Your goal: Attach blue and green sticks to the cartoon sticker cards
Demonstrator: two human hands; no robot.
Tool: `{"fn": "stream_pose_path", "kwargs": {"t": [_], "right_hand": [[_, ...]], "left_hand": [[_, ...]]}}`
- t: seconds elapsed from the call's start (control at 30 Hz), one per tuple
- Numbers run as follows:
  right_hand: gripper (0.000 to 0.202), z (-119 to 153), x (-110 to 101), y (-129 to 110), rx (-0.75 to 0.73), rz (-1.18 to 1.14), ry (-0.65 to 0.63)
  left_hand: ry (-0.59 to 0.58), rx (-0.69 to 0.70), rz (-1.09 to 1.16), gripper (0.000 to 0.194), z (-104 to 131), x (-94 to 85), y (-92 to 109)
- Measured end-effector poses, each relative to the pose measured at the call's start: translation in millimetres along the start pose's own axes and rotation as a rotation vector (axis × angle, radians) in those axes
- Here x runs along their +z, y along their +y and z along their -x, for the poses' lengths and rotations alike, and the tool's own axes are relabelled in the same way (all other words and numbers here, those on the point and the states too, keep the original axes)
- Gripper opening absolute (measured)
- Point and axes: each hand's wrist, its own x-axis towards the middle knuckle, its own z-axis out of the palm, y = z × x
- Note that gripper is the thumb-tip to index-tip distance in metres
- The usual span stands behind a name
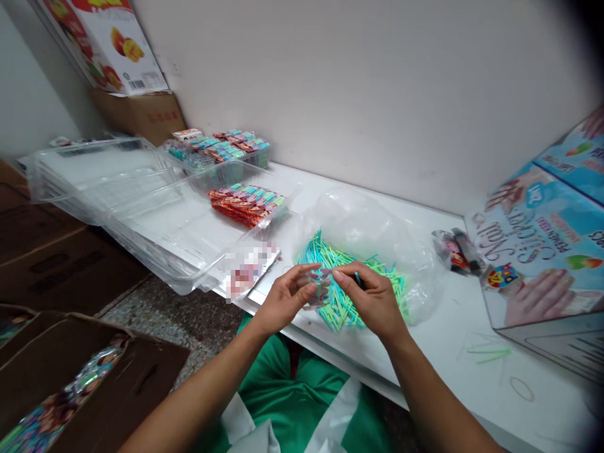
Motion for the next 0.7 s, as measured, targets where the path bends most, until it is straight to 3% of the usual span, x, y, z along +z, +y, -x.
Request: {"fn": "stream_pose_path", "kwargs": {"t": [0.13, 0.3, 0.43, 0.5, 0.6, 0.7], "right_hand": [[0.011, -9, -10, -11, -0.052, -0.063, 0.049], [0.013, -15, -7, -14, 0.031, -0.189, 0.048], [0.018, -18, -5, -9, 0.106, -0.192, 0.050], [0.019, -20, -7, -4, 0.149, -0.198, 0.110], [0.022, -23, -12, 7, 0.212, -0.230, 0.187], [0.024, -26, -17, 18, 0.274, -0.203, 0.184]], "left_hand": [[-0.036, 0.094, -0.018, 0.057, 0, -2.7, 7], [-0.033, 0.078, -0.071, 0.025, 0, -0.6, 2], [0.066, 0.070, -0.139, 0.026, -7, -14.6, 29], [0.205, 0.144, -0.253, 0.032, -18, -37.5, 57], [0.414, 0.330, -0.491, 0.034, -48, -92.1, 101], [0.538, 0.298, -0.699, 0.032, -87, -155.6, 130]]}}
